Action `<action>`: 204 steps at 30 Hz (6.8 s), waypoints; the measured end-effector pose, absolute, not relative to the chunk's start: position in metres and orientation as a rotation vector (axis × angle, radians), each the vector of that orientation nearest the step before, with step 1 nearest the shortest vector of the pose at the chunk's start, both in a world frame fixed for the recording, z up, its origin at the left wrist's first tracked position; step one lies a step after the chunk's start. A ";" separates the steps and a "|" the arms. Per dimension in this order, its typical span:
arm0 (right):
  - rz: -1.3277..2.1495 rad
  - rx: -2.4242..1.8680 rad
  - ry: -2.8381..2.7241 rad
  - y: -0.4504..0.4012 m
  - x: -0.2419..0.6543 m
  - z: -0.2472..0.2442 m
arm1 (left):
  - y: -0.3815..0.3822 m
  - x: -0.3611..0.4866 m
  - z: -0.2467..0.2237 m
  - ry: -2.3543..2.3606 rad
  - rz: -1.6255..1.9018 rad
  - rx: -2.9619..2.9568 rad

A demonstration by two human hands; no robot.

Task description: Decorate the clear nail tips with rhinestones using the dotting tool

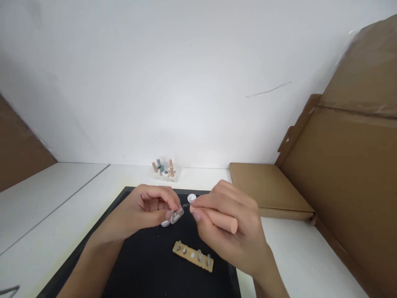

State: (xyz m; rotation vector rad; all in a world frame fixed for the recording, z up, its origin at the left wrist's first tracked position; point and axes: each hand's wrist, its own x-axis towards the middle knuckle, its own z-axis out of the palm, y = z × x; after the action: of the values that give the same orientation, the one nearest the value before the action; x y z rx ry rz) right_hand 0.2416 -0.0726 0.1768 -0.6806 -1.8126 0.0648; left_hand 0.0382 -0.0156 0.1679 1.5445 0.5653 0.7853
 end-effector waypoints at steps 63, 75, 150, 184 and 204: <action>0.197 -0.587 -1.849 -0.074 0.238 0.180 | -0.020 0.037 0.174 0.595 0.783 1.668; 0.200 -0.537 -1.860 -0.073 0.239 0.178 | -0.020 0.037 0.175 0.611 0.775 1.655; 0.240 -0.607 -1.838 -0.075 0.237 0.180 | -0.019 0.033 0.176 0.577 0.776 1.351; 0.163 -0.539 -1.873 -0.076 0.239 0.180 | -0.015 0.029 0.175 0.560 0.816 1.344; 0.330 -0.552 -1.803 -0.074 0.238 0.176 | -0.014 0.029 0.173 0.613 0.801 1.434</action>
State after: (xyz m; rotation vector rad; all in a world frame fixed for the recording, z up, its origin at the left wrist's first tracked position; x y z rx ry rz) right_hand 0.2376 -0.0738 0.1755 -0.5524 -1.8030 0.3296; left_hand 0.0292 -0.0143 0.1726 1.4338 0.6131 0.8015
